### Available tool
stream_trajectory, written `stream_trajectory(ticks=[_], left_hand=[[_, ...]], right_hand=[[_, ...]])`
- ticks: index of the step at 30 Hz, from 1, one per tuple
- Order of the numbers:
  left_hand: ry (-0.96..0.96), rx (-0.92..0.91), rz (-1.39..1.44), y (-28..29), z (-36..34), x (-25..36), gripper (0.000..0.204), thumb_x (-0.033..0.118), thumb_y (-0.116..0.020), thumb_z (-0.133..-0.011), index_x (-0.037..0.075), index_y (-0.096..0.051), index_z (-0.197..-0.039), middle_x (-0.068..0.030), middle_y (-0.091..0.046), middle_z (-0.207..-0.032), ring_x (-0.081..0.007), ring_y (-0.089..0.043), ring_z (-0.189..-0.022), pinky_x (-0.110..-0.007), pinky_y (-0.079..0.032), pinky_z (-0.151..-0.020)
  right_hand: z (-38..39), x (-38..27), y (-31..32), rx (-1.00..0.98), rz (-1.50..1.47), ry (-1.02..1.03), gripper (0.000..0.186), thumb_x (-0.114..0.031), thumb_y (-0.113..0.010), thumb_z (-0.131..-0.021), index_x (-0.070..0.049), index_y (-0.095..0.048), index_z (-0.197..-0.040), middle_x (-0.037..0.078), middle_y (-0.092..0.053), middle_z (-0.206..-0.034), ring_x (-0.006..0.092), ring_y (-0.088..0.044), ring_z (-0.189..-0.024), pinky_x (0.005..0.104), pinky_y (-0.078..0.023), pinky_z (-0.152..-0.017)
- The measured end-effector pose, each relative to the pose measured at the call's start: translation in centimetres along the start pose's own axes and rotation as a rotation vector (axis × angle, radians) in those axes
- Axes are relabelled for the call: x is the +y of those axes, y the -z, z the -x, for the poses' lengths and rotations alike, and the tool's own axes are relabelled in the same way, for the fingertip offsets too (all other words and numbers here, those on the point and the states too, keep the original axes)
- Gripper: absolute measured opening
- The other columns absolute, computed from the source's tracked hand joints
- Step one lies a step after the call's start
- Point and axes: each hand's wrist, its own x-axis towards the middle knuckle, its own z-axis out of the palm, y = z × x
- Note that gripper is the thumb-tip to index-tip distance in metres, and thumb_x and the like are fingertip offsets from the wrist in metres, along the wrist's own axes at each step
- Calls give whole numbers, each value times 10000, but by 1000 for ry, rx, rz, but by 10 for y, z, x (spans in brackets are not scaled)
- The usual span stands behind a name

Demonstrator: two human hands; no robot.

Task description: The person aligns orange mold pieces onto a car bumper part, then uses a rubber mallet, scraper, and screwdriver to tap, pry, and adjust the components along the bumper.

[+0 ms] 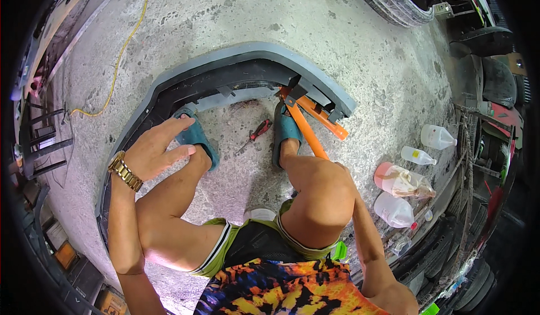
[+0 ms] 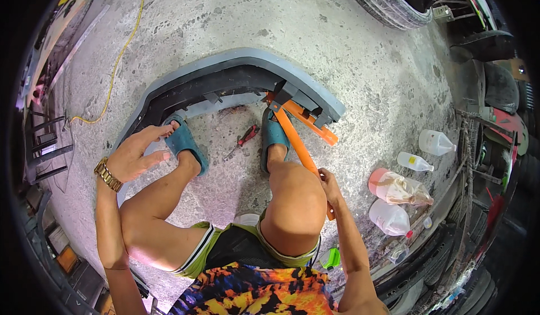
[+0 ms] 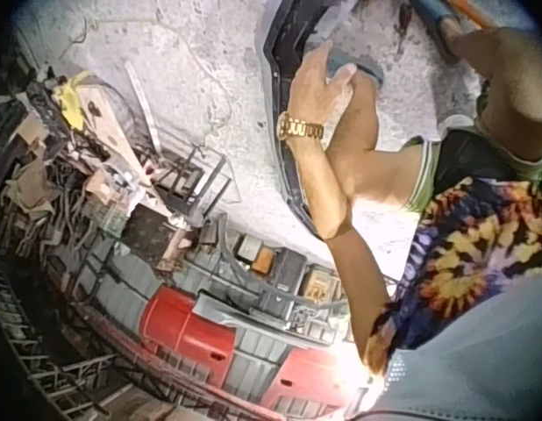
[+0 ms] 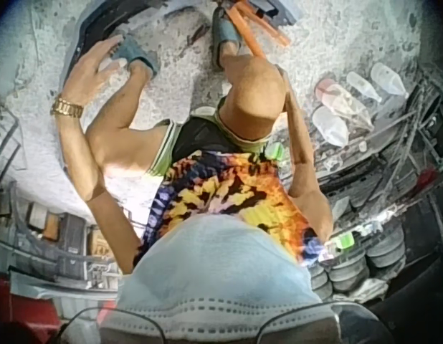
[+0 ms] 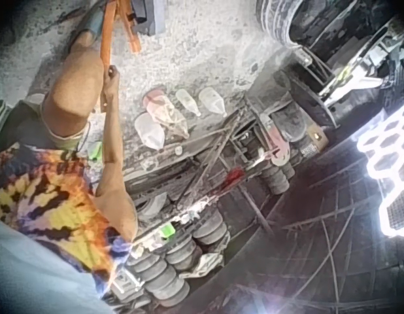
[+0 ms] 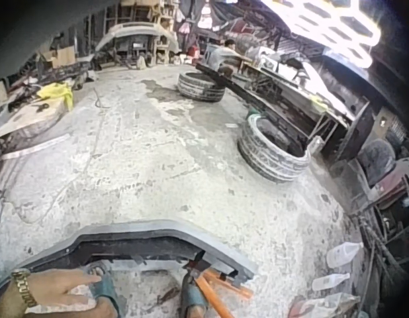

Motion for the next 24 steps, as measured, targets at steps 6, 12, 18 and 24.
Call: stream_trajectory(ticks=[6, 12, 18, 24], left_hand=[[24, -36, -12, -2, -3, 11, 602, 417, -560, -848, -10, -456, -1259, -212, -496, -1247, -329, -483, -1156, -385, -385, -962], [40, -37, 23, -8, -21, -1, 606, 379, -630, -816, -17, -471, -1247, -156, -559, -1107, -253, -549, -974, -352, -445, -852], [175, -71, 127, -15, -31, -22, 584, 279, -680, -801, -26, -463, -1250, -119, -564, -1049, -171, -566, -875, -301, -462, -782], [-53, 124, -22, -24, -46, -34, 157, 135, -651, -805, -15, -609, -826, -40, -589, -701, -104, -542, -657, -262, -440, -600]], right_hand=[[-11, 3, -18, 104, 193, 49, 204, -152, -551, -906, 29, -543, -1001, 96, -623, -822, 117, -568, -743, 274, -473, -622], [-20, 11, -13, -201, -537, -238, 192, -168, -534, -908, -19, -512, -1026, 115, -589, -810, 152, -561, -729, 333, -472, -609], [-15, 12, -16, 335, 665, 227, 191, -200, -548, -881, -49, -496, -985, 204, -617, -853, 373, -605, -792, 451, -473, -676], [29, 100, 7, 316, 483, 322, 208, -263, -551, -867, -89, -512, -972, 187, -620, -851, 396, -584, -820, 475, -454, -680]])
